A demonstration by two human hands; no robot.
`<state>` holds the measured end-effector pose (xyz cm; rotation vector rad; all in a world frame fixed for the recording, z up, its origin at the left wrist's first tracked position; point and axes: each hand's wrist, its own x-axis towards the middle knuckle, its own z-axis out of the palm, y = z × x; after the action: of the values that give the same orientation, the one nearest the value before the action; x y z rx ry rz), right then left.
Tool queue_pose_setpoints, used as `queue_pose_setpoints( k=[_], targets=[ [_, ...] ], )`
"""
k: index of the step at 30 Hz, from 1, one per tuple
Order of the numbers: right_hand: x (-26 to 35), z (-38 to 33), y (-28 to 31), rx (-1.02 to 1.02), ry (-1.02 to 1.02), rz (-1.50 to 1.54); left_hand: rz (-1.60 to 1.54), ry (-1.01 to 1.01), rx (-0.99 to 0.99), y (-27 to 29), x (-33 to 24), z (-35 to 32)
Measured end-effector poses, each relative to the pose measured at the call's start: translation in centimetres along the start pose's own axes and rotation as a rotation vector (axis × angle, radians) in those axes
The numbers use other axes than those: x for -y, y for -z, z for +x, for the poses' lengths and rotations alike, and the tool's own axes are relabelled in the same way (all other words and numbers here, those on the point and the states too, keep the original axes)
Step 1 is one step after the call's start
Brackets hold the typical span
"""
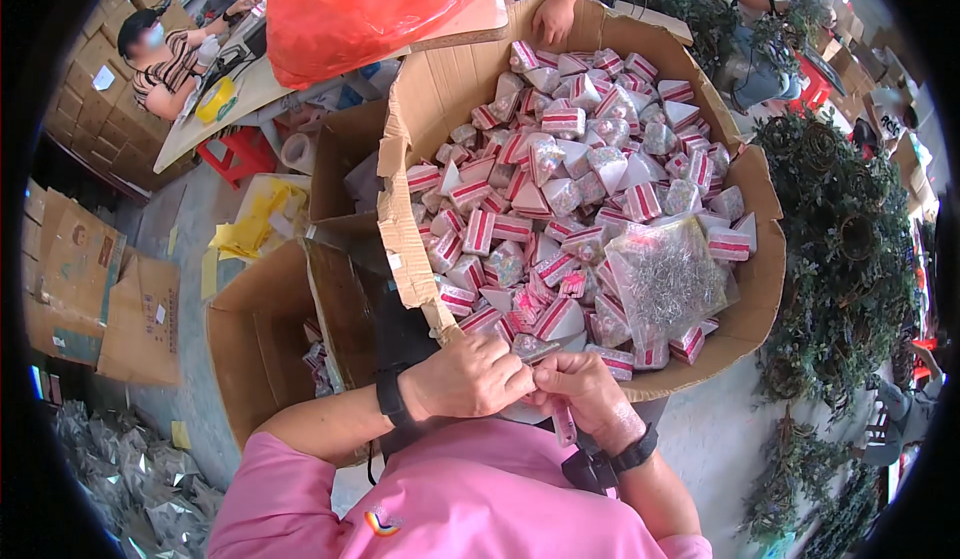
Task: Packing small triangular packages and metal pins into a large cardboard box in a warehouse environment.
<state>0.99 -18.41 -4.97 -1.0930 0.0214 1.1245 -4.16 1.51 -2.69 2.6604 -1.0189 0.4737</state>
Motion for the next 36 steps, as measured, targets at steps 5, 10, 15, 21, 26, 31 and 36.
queue_pose_setpoints(
  k=[5,10,15,21,26,31,36],
  targets=[
    [-0.1,-0.5,-1.6,-0.169,0.224,-0.340,-0.658,0.426,0.039,-1.6,-0.7,-0.1],
    [0.8,-1.7,-2.7,-0.266,0.610,-0.881,-1.479,0.843,0.088,-1.7,-0.7,0.2],
    [1.0,-1.8,-1.8,-0.318,0.780,-1.047,-1.593,0.872,0.238,-0.8,0.2,1.8],
    [3.3,-2.3,0.3,-0.552,0.722,-0.892,-1.053,0.559,0.218,-2.1,7.2,7.7],
    [4.1,-3.2,2.2,-0.674,0.622,-0.612,-0.276,0.599,0.293,-8.5,15.0,10.2],
    [4.2,-3.6,3.4,-0.664,0.547,-0.557,-0.150,0.785,0.778,-19.1,18.3,4.8],
    [3.6,-4.4,5.9,-0.681,0.507,-0.436,0.268,0.432,0.922,-21.6,16.9,2.8]
  ],
)
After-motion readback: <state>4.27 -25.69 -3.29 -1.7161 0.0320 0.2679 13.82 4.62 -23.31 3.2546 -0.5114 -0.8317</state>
